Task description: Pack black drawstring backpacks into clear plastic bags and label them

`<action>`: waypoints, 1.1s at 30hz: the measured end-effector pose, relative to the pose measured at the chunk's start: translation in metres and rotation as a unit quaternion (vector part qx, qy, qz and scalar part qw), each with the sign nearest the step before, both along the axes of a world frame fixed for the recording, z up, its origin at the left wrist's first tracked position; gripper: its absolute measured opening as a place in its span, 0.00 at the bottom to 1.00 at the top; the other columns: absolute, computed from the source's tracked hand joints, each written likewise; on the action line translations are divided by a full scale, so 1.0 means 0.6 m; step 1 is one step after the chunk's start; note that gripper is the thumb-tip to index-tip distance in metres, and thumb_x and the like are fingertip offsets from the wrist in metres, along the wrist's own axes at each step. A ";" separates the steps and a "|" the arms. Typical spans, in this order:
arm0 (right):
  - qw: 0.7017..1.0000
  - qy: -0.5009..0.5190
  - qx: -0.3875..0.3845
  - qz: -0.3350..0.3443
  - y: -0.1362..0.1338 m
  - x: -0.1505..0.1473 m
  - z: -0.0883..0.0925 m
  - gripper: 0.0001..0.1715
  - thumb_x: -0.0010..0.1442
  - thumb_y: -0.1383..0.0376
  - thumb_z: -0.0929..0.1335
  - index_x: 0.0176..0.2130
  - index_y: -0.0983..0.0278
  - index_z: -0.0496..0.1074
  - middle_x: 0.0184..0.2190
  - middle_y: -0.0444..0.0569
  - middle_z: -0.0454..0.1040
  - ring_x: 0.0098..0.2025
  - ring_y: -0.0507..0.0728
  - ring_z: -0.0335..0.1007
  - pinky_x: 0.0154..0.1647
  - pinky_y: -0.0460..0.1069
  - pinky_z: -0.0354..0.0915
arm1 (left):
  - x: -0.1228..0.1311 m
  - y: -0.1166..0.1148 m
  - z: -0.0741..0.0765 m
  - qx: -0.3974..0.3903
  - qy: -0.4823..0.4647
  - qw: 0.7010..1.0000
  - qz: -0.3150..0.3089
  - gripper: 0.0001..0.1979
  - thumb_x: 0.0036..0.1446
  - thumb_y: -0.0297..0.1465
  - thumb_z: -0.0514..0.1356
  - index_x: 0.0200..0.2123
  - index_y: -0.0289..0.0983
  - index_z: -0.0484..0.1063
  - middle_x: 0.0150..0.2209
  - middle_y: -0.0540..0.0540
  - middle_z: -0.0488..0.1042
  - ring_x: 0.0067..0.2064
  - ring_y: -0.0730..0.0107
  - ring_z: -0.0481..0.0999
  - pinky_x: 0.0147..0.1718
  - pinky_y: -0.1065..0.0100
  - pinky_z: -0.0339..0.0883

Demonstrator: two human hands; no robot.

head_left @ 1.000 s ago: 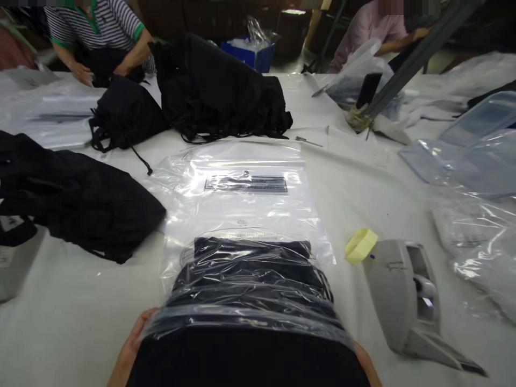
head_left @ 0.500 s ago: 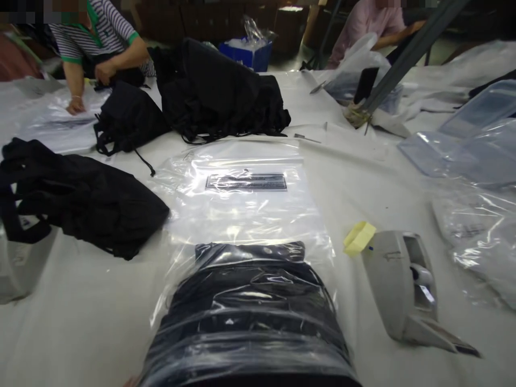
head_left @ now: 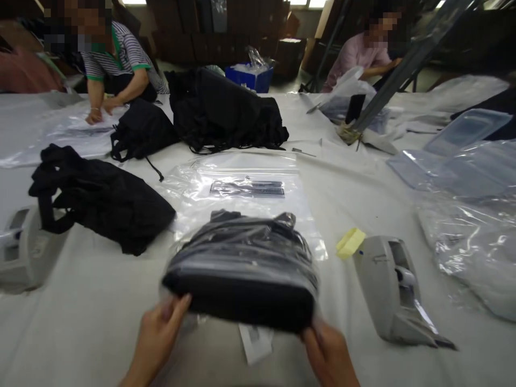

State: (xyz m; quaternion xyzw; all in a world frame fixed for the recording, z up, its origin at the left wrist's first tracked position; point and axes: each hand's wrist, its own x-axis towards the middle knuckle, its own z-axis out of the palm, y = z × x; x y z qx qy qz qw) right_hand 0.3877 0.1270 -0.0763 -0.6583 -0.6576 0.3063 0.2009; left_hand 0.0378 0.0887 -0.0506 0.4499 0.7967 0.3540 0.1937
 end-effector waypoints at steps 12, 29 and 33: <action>0.995 0.040 0.070 -0.058 -0.014 0.025 0.069 0.22 0.54 0.55 0.61 0.37 0.64 0.78 0.25 0.50 0.79 0.28 0.60 0.76 0.32 0.50 0.69 | -0.010 -0.093 0.085 0.331 0.234 0.913 -0.045 0.05 0.55 0.30 0.64 0.37 0.39 0.77 0.29 0.51 0.80 0.27 0.73 0.78 0.31 0.76 0.71; 0.862 0.402 -0.243 -0.191 -0.130 -0.116 -0.017 0.13 0.56 0.59 0.71 0.28 0.65 0.68 0.21 0.45 0.74 0.21 0.49 0.71 0.21 0.42 0.69 | 0.112 -0.158 -0.020 0.127 0.145 0.915 -0.354 0.17 0.62 0.31 0.56 0.54 0.38 0.69 0.56 0.35 0.71 0.57 0.49 0.71 0.54 0.50 0.68; 0.851 0.414 -0.261 -0.192 -0.129 -0.126 -0.020 0.13 0.55 0.60 0.72 0.28 0.65 0.68 0.19 0.46 0.74 0.17 0.49 0.69 0.16 0.42 0.66 | 0.099 -0.096 -0.089 0.081 0.182 0.947 -0.251 0.18 0.61 0.30 0.52 0.53 0.32 0.68 0.55 0.27 0.68 0.58 0.39 0.68 0.53 0.37 0.63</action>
